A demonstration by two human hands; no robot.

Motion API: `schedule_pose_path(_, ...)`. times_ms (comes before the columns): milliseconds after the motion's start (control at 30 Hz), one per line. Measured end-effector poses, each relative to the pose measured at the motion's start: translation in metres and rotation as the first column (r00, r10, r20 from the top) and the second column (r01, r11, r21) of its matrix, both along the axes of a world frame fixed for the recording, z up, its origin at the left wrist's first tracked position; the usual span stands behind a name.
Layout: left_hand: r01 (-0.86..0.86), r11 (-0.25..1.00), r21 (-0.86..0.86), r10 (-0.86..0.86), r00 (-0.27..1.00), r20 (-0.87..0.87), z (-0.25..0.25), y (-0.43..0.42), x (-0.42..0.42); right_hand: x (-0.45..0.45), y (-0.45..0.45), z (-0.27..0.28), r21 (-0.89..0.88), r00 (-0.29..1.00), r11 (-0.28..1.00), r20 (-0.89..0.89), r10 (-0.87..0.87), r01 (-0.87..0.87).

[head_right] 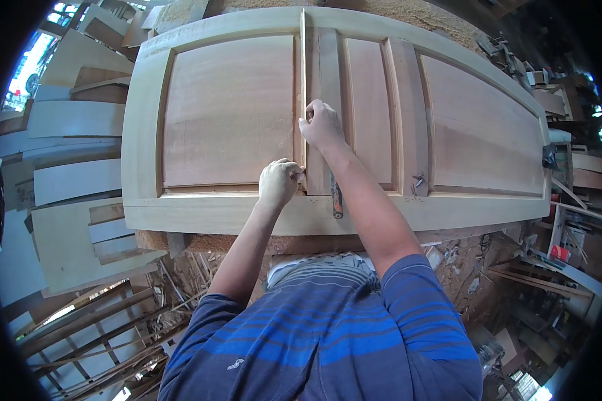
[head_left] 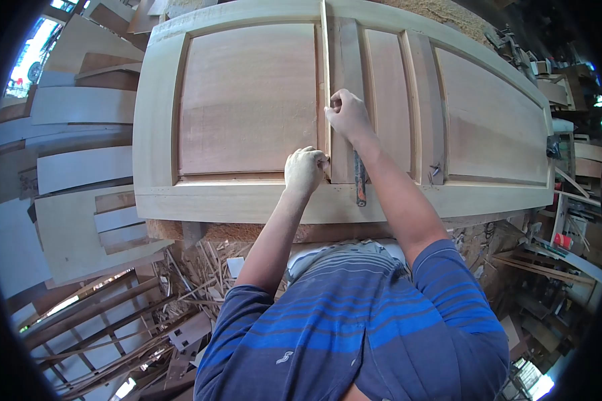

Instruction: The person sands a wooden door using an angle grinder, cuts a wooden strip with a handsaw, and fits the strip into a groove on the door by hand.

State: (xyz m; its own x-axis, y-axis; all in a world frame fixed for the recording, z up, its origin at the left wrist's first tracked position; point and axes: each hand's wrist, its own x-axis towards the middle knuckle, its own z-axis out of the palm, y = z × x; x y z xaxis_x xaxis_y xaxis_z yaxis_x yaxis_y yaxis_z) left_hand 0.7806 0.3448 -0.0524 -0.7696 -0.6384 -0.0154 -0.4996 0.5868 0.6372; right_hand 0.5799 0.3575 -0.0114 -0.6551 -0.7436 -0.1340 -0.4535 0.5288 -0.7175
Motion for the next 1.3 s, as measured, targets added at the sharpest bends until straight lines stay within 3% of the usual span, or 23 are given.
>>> schedule_pose_path(100,0.008,1.0,-0.019,-0.009,0.999,-0.052,-0.005,0.001,0.003,0.007,0.021,0.002,-0.013,0.985,0.998,-0.163,0.061,-0.064)
schedule_pose_path(133,0.001,1.0,-0.019,-0.002,0.998,-0.067,-0.006,0.002,0.003,0.01,0.03,0.009,0.023,0.991,0.998,-0.123,0.053,-0.051)
schedule_pose_path(233,0.002,0.998,-0.055,-0.005,0.999,-0.048,-0.006,0.006,0.004,0.018,0.058,-0.009,-0.049,0.9,0.991,-0.425,0.093,-0.126)
schedule_pose_path(267,0.007,0.997,-0.08,-0.009,0.999,-0.034,-0.004,0.005,0.004,0.019,0.067,-0.009,0.025,0.946,0.991,-0.293,0.135,-0.134)
schedule_pose_path(367,0.028,0.996,-0.085,-0.036,0.995,-0.095,-0.016,0.003,0.006,0.027,0.086,-0.028,-0.015,0.903,0.98,-0.391,0.178,-0.2)
schedule_pose_path(467,0.026,0.995,-0.096,-0.033,0.996,-0.079,-0.007,0.006,0.004,0.026,0.093,-0.023,-0.021,0.934,0.971,-0.278,0.225,-0.24)
schedule_pose_path(700,0.031,0.999,0.005,-0.031,0.999,0.029,0.008,0.01,0.003,0.027,0.099,-0.02,-0.011,0.931,0.966,-0.27,0.247,-0.26)
schedule_pose_path(833,0.009,0.995,-0.103,-0.007,1.0,0.028,0.004,0.019,0.005,0.031,0.105,-0.028,0.027,0.913,0.966,-0.321,0.25,-0.256)
schedule_pose_path(1000,-0.037,0.992,-0.121,0.038,0.999,0.005,-0.002,0.029,0.006,0.048,0.128,-0.031,0.017,0.904,0.973,-0.365,0.222,-0.231)
schedule_pose_path(1200,-0.077,0.982,-0.174,0.065,0.995,-0.077,-0.001,0.036,0.006,0.054,0.137,-0.044,-0.027,0.916,0.971,-0.341,0.213,-0.236)
schedule_pose_path(1300,-0.088,0.977,-0.196,0.073,0.994,-0.082,-0.001,0.039,0.004,0.055,0.139,-0.037,0.042,0.938,0.974,-0.263,0.227,-0.224)
